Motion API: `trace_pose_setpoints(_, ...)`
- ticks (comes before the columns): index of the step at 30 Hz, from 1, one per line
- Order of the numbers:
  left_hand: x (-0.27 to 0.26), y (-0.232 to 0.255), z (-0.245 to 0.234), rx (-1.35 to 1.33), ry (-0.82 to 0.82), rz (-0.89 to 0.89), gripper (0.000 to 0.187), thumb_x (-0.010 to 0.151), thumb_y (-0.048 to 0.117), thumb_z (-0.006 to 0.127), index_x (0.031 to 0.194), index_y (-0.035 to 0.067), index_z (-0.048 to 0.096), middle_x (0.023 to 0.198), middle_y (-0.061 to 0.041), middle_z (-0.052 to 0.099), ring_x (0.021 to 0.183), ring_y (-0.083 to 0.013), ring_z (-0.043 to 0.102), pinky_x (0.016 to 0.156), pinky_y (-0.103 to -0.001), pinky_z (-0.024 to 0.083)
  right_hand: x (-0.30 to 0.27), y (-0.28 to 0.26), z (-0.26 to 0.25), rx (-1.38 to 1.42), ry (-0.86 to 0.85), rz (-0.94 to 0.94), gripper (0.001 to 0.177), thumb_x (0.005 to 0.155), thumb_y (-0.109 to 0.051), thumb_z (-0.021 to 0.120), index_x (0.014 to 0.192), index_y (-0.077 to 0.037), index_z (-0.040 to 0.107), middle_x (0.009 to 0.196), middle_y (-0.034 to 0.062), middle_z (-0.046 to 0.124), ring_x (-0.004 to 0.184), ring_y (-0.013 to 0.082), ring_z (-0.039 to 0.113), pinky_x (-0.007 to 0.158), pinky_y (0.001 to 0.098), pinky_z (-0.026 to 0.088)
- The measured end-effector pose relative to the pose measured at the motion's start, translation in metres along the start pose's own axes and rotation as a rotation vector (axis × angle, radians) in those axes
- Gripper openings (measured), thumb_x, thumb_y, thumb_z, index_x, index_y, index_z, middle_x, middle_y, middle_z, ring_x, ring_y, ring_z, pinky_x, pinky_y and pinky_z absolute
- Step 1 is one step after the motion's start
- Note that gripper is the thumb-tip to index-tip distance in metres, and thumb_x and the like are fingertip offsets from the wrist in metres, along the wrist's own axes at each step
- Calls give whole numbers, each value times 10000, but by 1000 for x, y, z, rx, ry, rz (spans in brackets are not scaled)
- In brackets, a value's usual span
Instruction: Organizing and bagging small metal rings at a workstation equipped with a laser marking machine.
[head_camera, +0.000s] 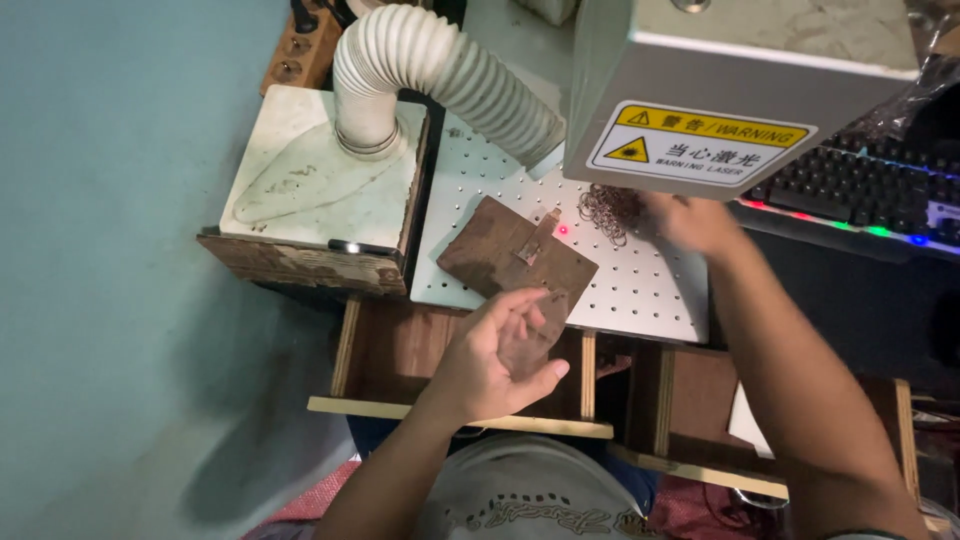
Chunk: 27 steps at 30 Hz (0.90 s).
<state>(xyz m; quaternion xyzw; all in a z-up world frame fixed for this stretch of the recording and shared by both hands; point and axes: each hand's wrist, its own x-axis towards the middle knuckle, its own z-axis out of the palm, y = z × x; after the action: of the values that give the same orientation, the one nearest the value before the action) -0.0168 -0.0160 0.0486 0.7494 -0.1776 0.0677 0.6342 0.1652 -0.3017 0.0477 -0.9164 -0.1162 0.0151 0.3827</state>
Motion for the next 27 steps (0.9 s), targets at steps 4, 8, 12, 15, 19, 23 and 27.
trace_pose_setpoints(4, 0, -1, 0, 8, -3, 17, 710, 725, 280, 873, 1337, 38, 608, 973, -127, 698, 779, -223, 634, 666, -359, 569, -20, -38, -11, -146, -168, 151, 699, 998, -477, 546, 1426, 76, 552, 1419, 354, 556, 1337, 549, 489, 1127, 667, 368)
trace_pose_setpoints(8, 2, 0, 1, 15, -11, 14, 698, 746, 308, 859, 1335, 35, 604, 978, -127, 700, 780, -224, 639, 663, -355, 569, -17, -65, -2, -325, -267, -93, 1104, 818, -769, 601, 1488, 94, 447, 1417, 394, 535, 1325, 544, 509, 1132, 651, 396)
trace_pose_setpoints(12, 2, -2, 4, 1, -12, 15, 708, 721, 261, 883, 1335, 36, 611, 968, -128, 697, 776, -228, 635, 676, -347, 574, -6, -44, 1, -270, -217, -270, 1148, 808, -742, 636, 1529, 102, 344, 1518, 407, 414, 1381, 616, 383, 1180, 708, 249)
trace_pose_setpoints(15, 1, -1, 2, -2, -8, -6, 711, 725, 267, 877, 1337, 28, 607, 972, -129, 698, 780, -224, 628, 680, -354, 571, -8, -66, 5, -281, -243, -249, 1111, 821, -820, 538, 1531, 26, 412, 1499, 361, 473, 1382, 530, 445, 1193, 656, 280)
trace_pose_setpoints(19, 4, -4, 8, -14, 19, -19, 684, 727, 280, 875, 1317, 39, 625, 960, -116, 700, 783, -204, 619, 682, -334, 566, -7, -60, 4, -298, -215, -303, 989, 881, -668, 600, 1504, 76, 410, 1481, 392, 469, 1352, 589, 446, 1155, 702, 298)
trace_pose_setpoints(23, 6, 0, 9, -40, 16, -23, 682, 712, 246, 879, 1308, 28, 629, 943, -133, 695, 772, -212, 610, 680, -348, 568, -3, -55, 4, -278, -181, -326, 940, 912, -607, 623, 1501, 87, 387, 1465, 396, 475, 1340, 582, 454, 1152, 696, 289)
trace_pose_setpoints(27, 3, -2, 9, -33, 16, -22, 688, 706, 273, 884, 1302, 33, 638, 941, -126, 703, 767, -203, 616, 670, -330, 560, 4, -37, 9, -267, -173, -386, 965, 882, -617, 663, 1472, 101, 400, 1440, 403, 500, 1307, 598, 483, 1125, 724, 304)
